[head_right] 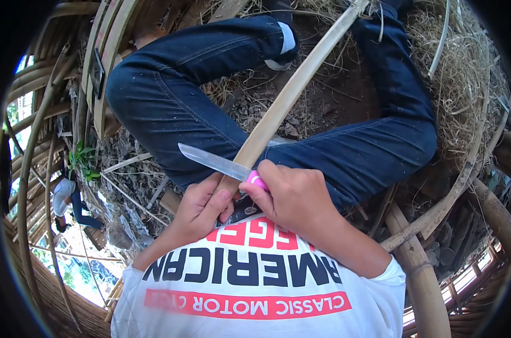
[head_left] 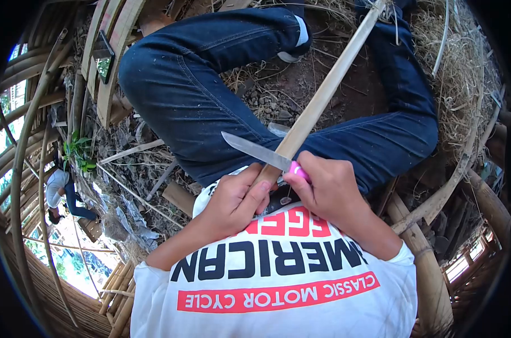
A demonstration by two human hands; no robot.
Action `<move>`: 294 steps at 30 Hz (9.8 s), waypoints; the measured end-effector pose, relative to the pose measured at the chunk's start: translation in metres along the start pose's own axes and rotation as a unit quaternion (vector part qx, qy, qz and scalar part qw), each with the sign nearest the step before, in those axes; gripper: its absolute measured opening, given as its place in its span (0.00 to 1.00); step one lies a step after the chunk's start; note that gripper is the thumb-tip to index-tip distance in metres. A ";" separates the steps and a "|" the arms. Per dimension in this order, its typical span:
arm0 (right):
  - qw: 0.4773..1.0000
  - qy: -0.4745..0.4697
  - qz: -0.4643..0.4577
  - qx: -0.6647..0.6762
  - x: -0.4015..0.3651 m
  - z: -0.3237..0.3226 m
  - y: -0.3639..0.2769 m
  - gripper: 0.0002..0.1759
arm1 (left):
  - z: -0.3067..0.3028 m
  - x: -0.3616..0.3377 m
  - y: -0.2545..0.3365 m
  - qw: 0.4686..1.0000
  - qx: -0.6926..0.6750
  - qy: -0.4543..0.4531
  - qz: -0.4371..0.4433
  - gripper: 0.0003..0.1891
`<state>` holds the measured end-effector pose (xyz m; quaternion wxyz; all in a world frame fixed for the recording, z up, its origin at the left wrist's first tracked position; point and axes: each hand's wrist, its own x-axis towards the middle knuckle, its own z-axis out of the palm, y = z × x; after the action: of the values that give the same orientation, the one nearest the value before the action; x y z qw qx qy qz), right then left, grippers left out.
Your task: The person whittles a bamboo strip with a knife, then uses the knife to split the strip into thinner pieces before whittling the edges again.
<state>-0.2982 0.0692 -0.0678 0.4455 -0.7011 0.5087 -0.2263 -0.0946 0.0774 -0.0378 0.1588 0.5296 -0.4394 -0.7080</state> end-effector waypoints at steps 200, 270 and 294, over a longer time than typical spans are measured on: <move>0.985 0.166 -0.023 -0.042 0.087 -0.016 0.076 0.22 | -0.021 0.056 0.055 0.883 0.442 0.155 0.034 0.11; 0.873 0.317 0.050 -0.367 0.170 -0.163 0.199 0.22 | -0.038 0.043 0.037 0.966 -0.084 -0.038 -0.242 0.11; 0.898 0.248 0.134 -0.339 0.169 -0.176 0.164 0.24 | -0.046 0.045 0.041 0.958 -0.127 -0.060 -0.251 0.12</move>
<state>-0.4536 -0.1688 -0.1432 0.0668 -0.6561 0.7376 -0.1450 -0.0810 0.0018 -0.0354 0.0157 0.5549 -0.2077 -0.8054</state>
